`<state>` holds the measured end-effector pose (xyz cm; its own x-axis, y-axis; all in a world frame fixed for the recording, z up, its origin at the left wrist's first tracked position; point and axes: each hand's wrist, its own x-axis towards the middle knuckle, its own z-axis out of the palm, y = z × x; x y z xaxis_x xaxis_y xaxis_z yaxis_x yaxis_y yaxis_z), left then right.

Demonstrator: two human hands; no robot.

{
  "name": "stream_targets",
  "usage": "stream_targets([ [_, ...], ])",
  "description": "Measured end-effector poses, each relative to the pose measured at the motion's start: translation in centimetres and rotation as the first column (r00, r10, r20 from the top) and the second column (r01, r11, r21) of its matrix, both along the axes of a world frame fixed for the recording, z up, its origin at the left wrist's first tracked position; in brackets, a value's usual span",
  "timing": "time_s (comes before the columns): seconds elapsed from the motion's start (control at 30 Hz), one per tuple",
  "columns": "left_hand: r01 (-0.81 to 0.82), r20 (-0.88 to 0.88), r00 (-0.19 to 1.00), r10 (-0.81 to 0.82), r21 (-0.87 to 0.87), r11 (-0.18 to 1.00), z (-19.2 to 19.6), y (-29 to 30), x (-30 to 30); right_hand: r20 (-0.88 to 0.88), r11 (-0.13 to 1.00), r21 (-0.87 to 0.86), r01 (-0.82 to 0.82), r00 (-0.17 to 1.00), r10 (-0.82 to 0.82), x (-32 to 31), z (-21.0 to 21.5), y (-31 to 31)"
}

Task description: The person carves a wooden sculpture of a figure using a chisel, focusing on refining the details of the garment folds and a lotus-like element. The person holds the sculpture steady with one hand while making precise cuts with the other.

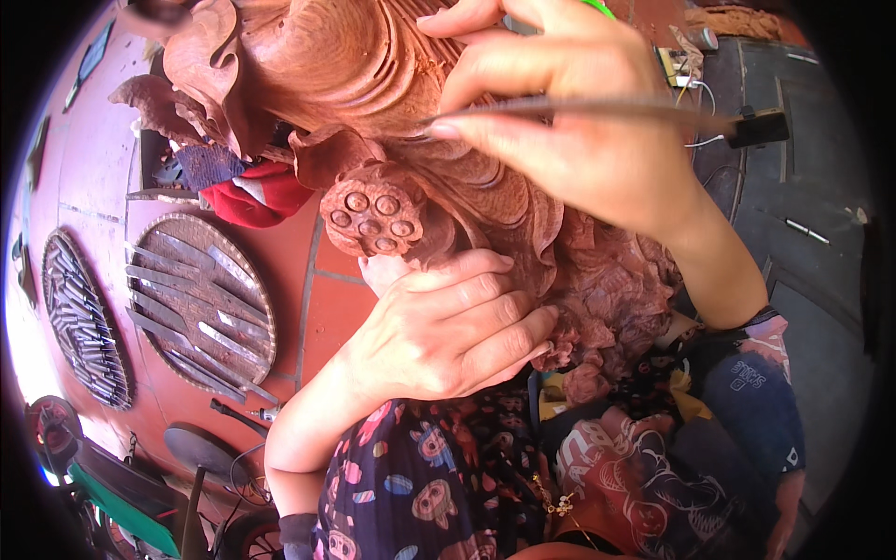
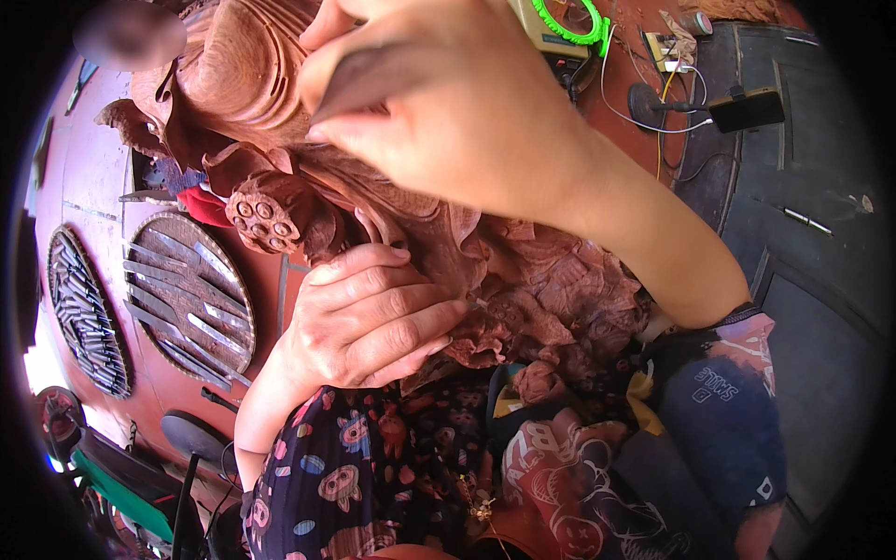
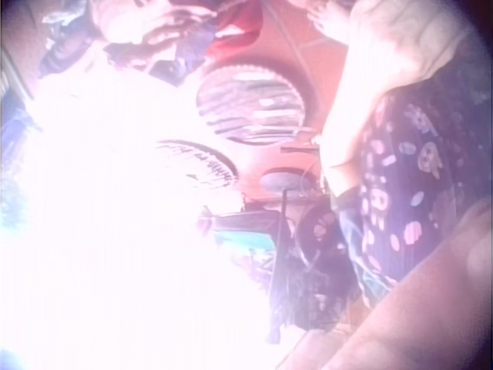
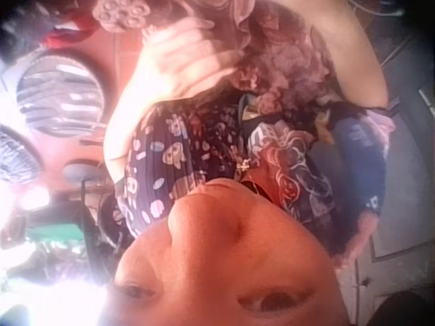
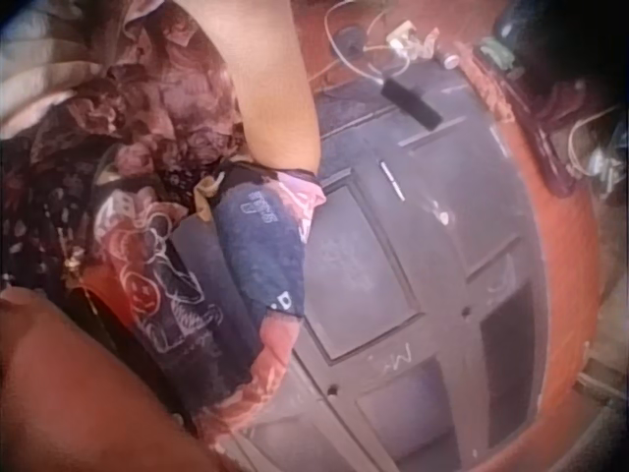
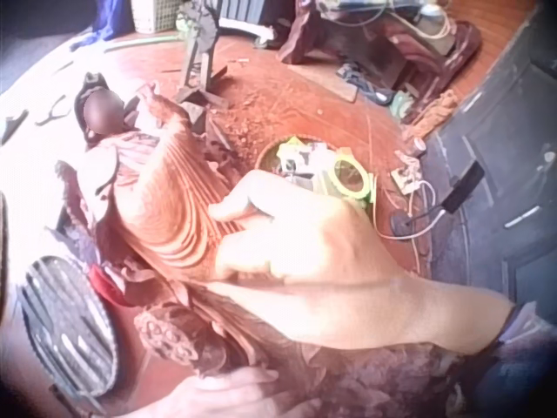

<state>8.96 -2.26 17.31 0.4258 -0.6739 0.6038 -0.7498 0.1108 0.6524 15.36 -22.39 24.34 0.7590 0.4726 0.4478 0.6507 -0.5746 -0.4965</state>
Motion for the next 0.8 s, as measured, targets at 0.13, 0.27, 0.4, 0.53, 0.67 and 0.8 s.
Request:
stream_targets([
  [0.13, -0.006, 0.011, 1.000, 0.005, 0.019, 1.000, 0.0, 0.2, 0.0, -0.008, 0.988, 0.152, -0.021, 1.000, 0.023, 2.0, -1.4, -0.5],
  [0.27, -0.005, 0.027, 1.000, 0.004, 0.036, 0.999, 0.2, 0.1, 0.0, -0.112, 0.978, 0.195, 0.072, 0.992, -0.051, -0.2, -1.3, 0.5],
  [0.4, -0.014, 0.049, 0.999, 0.011, 0.067, 0.998, 0.2, 0.3, 0.0, 0.092, 0.976, 0.216, 0.024, 0.995, -0.045, 1.7, -2.3, -0.3],
  [0.53, -0.004, 0.054, 0.999, 0.001, 0.055, 0.998, 0.3, 0.1, 0.3, -0.065, 0.959, 0.284, 0.025, 0.998, -0.007, -0.7, -1.3, 0.3],
  [0.67, 0.004, 0.027, 1.000, -0.004, 0.030, 1.000, 0.4, 0.1, 0.2, -0.012, 0.934, 0.354, -0.046, 0.998, 0.054, 1.4, -3.4, -0.9],
  [0.8, -0.006, 0.027, 1.000, 0.005, 0.046, 0.999, 0.3, 0.0, 0.1, 0.026, 0.962, 0.270, 0.026, 0.999, -0.035, -0.9, -1.6, 0.8],
])
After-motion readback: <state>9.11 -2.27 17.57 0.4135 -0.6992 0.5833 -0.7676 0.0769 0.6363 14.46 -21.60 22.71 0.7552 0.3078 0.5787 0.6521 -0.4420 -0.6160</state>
